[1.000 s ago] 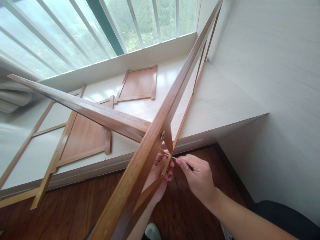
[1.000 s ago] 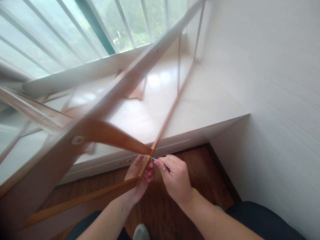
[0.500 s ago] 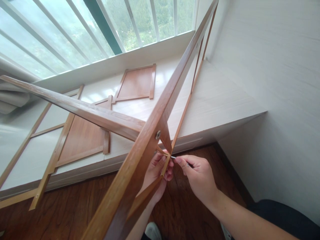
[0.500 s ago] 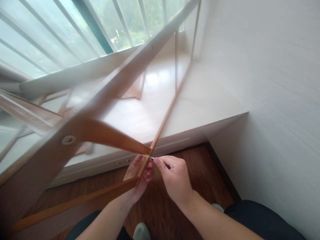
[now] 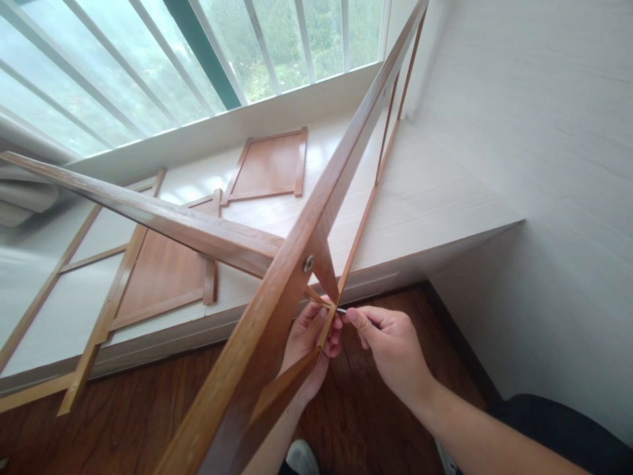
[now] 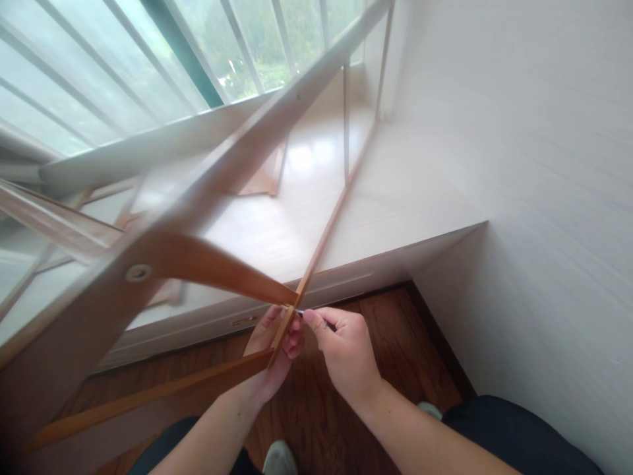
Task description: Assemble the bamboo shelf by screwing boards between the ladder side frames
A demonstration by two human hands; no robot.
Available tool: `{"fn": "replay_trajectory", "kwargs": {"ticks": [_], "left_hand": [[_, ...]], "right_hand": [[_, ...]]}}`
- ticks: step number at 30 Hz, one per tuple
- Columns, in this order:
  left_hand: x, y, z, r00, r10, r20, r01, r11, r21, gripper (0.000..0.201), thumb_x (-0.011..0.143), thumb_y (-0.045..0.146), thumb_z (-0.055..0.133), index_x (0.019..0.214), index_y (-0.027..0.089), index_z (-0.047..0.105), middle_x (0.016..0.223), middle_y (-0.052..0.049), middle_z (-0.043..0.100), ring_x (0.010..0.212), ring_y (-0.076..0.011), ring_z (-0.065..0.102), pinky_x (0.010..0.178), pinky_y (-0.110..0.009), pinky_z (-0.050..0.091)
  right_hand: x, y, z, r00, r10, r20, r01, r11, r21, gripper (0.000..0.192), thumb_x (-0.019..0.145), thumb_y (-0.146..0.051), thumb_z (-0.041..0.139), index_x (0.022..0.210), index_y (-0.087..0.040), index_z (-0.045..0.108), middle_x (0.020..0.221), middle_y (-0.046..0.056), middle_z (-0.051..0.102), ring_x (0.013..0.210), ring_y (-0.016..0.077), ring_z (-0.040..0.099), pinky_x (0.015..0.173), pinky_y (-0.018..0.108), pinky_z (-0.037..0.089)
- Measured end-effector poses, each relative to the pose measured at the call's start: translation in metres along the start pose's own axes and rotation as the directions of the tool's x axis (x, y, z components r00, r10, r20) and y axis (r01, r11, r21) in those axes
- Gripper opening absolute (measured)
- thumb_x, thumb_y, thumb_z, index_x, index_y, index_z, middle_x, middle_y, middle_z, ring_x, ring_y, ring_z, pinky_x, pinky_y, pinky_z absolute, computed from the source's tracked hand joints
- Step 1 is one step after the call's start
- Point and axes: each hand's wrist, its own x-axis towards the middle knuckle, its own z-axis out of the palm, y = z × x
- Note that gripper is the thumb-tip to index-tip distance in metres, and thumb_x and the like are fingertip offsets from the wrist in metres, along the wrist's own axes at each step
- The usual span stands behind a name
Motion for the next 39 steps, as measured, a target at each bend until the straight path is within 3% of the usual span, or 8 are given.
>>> {"fn": "replay_trajectory", "kwargs": {"ticks": [7,11,14,18,20,22,29,39], "left_hand": [[-0.002,0.000,0.003,1.000,0.000,-0.029,0.000,1.000,0.010,0.048,0.068,0.040,0.092,0.101,0.016,0.067,0.066,0.003,0.065,0.047,-0.0058,0.052,0.041,-0.015,0.037],[-0.002,0.000,0.003,1.000,0.005,-0.027,-0.004,1.000,0.012,0.048,0.069,0.039,0.092,0.103,0.016,0.066,0.067,0.003,0.066,0.049,-0.0061,0.053,0.042,-0.015,0.037],[-0.001,0.000,0.003,1.000,0.005,-0.025,-0.004,1.000,0.007,0.048,0.069,0.039,0.092,0.102,0.017,0.066,0.067,0.003,0.065,0.049,-0.0062,0.053,0.042,-0.015,0.037],[-0.001,0.000,0.004,1.000,-0.008,-0.019,0.008,1.000,-0.002,0.048,0.069,0.039,0.092,0.103,0.017,0.066,0.065,0.004,0.064,0.048,-0.0057,0.051,0.041,-0.015,0.034],[-0.002,0.001,0.004,1.000,-0.009,-0.025,0.009,1.000,-0.002,0.047,0.069,0.039,0.091,0.103,0.017,0.066,0.065,0.004,0.064,0.048,-0.0057,0.051,0.042,-0.015,0.035],[-0.002,0.002,0.004,0.999,-0.008,-0.036,0.008,1.000,-0.003,0.047,0.069,0.039,0.091,0.102,0.017,0.066,0.066,0.003,0.065,0.048,-0.0060,0.051,0.042,-0.015,0.036],[0.000,0.001,-0.001,1.000,-0.013,-0.028,0.013,1.000,-0.014,0.047,0.068,0.039,0.092,0.103,0.017,0.069,0.066,0.003,0.066,0.048,-0.0062,0.052,0.042,-0.016,0.036],[0.001,0.002,-0.001,1.000,0.007,-0.001,-0.007,1.000,-0.012,0.045,0.073,0.039,0.090,0.105,0.016,0.067,0.068,0.002,0.066,0.050,-0.0062,0.053,0.042,-0.015,0.038]], "right_hand": [[-0.001,-0.003,-0.002,0.990,-0.141,0.018,0.142,0.983,-0.119,0.037,0.099,-0.046,0.061,0.082,-0.018,0.080,0.058,-0.001,0.061,0.054,0.0118,0.052,0.053,0.023,0.040],[0.001,0.001,-0.004,0.958,-0.284,0.031,0.284,0.934,-0.218,0.028,0.101,-0.035,0.061,0.087,-0.019,0.079,0.071,0.001,0.071,0.060,0.0123,0.059,0.062,0.024,0.047],[0.004,0.007,-0.007,0.894,-0.444,0.056,0.433,0.827,-0.359,0.025,0.102,-0.029,0.060,0.088,-0.018,0.078,0.076,0.003,0.072,0.067,0.0133,0.063,0.066,0.025,0.049],[0.009,0.014,-0.011,0.751,-0.649,0.121,0.600,0.593,-0.536,0.020,0.102,-0.020,0.058,0.098,-0.016,0.078,0.071,0.005,0.070,0.065,0.0143,0.059,0.065,0.027,0.048],[0.012,0.016,-0.012,0.690,-0.708,0.154,0.644,0.501,-0.578,0.020,0.102,-0.017,0.058,0.106,-0.016,0.078,0.070,0.006,0.070,0.065,0.0149,0.057,0.064,0.029,0.048],[0.014,0.018,-0.013,0.664,-0.727,0.173,0.661,0.463,-0.590,0.022,0.101,-0.017,0.058,0.112,-0.017,0.077,0.070,0.005,0.070,0.065,0.0154,0.056,0.064,0.030,0.048],[0.015,0.016,-0.012,0.666,-0.724,0.181,0.672,0.476,-0.568,0.019,0.100,-0.016,0.060,0.110,-0.014,0.076,0.074,0.006,0.072,0.067,0.0157,0.058,0.066,0.031,0.049],[0.013,0.016,-0.008,0.786,-0.602,0.142,0.585,0.648,-0.488,0.019,0.102,-0.026,0.060,0.088,-0.016,0.069,0.074,0.003,0.068,0.069,0.0145,0.060,0.067,0.028,0.044]]}}
